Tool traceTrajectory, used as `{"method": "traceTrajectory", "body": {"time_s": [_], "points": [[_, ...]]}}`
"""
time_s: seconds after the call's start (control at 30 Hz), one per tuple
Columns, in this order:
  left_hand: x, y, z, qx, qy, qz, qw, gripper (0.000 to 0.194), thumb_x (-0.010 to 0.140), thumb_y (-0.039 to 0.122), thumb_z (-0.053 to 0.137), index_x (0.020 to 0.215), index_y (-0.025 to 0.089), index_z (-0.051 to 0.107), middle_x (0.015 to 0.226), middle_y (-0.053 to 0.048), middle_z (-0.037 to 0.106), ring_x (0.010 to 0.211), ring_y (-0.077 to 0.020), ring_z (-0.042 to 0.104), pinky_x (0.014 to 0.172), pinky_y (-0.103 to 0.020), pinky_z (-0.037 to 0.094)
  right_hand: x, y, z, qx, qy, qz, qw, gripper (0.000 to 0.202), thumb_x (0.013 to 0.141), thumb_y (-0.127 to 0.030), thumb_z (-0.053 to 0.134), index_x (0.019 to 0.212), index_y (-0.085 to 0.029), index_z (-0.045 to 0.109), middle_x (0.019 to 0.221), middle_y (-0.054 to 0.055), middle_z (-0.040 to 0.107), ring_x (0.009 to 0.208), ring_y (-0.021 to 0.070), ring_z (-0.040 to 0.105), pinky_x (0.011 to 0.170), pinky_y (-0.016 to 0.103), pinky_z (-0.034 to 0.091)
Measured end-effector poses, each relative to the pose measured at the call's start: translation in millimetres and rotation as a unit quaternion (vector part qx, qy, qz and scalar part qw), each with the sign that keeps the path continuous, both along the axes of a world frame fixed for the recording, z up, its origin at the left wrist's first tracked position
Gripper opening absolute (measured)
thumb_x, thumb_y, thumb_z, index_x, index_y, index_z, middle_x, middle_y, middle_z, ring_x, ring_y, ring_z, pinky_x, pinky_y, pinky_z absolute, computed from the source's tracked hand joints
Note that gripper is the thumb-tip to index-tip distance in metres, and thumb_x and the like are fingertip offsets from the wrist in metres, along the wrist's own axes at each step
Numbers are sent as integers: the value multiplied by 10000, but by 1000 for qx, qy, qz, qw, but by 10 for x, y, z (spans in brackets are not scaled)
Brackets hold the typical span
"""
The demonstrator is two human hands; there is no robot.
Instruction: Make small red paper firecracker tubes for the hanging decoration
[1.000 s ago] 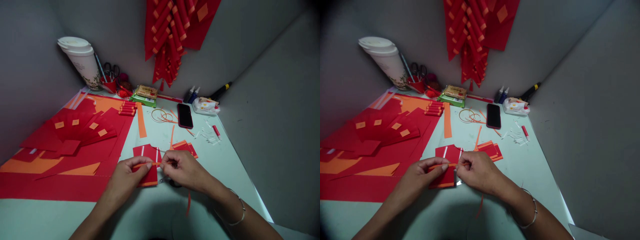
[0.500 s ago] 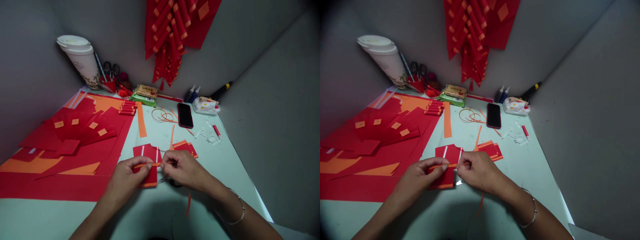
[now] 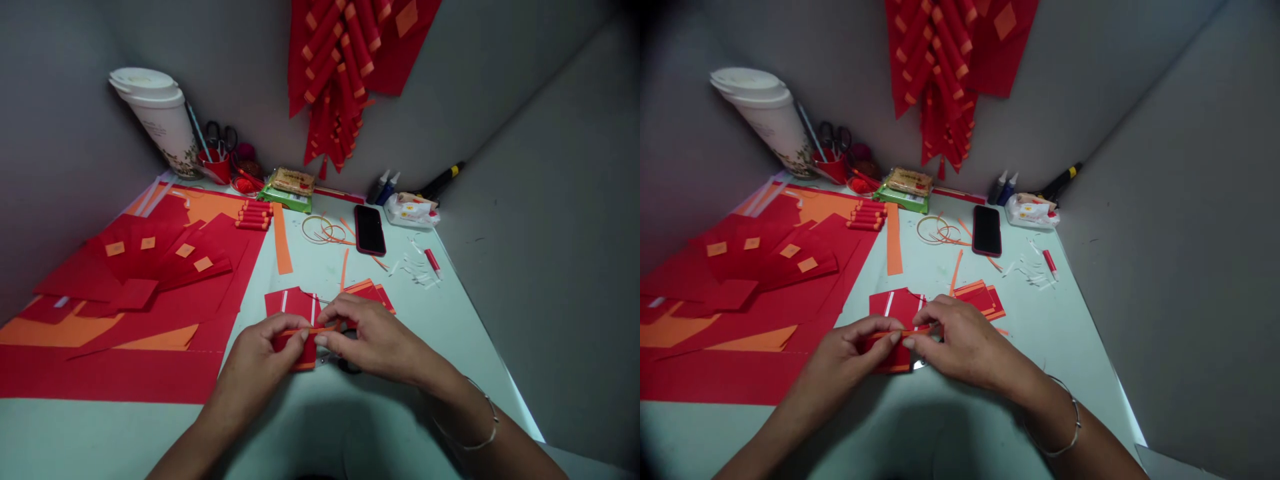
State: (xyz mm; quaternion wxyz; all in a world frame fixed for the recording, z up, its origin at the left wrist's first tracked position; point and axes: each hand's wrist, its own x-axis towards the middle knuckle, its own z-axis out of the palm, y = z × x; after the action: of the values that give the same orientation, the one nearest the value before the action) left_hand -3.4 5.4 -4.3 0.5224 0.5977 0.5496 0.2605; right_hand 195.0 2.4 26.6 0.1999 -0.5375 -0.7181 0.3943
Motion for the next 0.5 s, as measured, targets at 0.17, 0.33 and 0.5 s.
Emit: {"method": "traceTrajectory", "body": {"time_s": [0.17,0.33,0.5], "points": [[21,-24,13,2,-11,-30,1000,173,834,382,595,826,255,713,851,-11,740,846,-216,665,784,-298,489,-52,5,-99,0,16,-3,1000,99,862,-228,633,773,-202,667,778,12,647,726,142,572,662,267,418],[6,-29,21,-8,-44,-14,999,220,885,403,553,1007,253,658,942,-16,713,902,-207,648,794,-290,484,-42,5,-130,9,34,-20,999,89,832,-190,621,750,-205,649,750,-2,619,695,135,555,634,263,403],[5,-34,12,20,-19,-4,1000,165,898,385,541,912,247,629,892,-3,686,860,-197,626,755,-276,472,-28,-1,-113,-18,41,-13,999,26,822,-204,638,819,-205,664,805,2,648,727,139,574,653,263,416]]}}
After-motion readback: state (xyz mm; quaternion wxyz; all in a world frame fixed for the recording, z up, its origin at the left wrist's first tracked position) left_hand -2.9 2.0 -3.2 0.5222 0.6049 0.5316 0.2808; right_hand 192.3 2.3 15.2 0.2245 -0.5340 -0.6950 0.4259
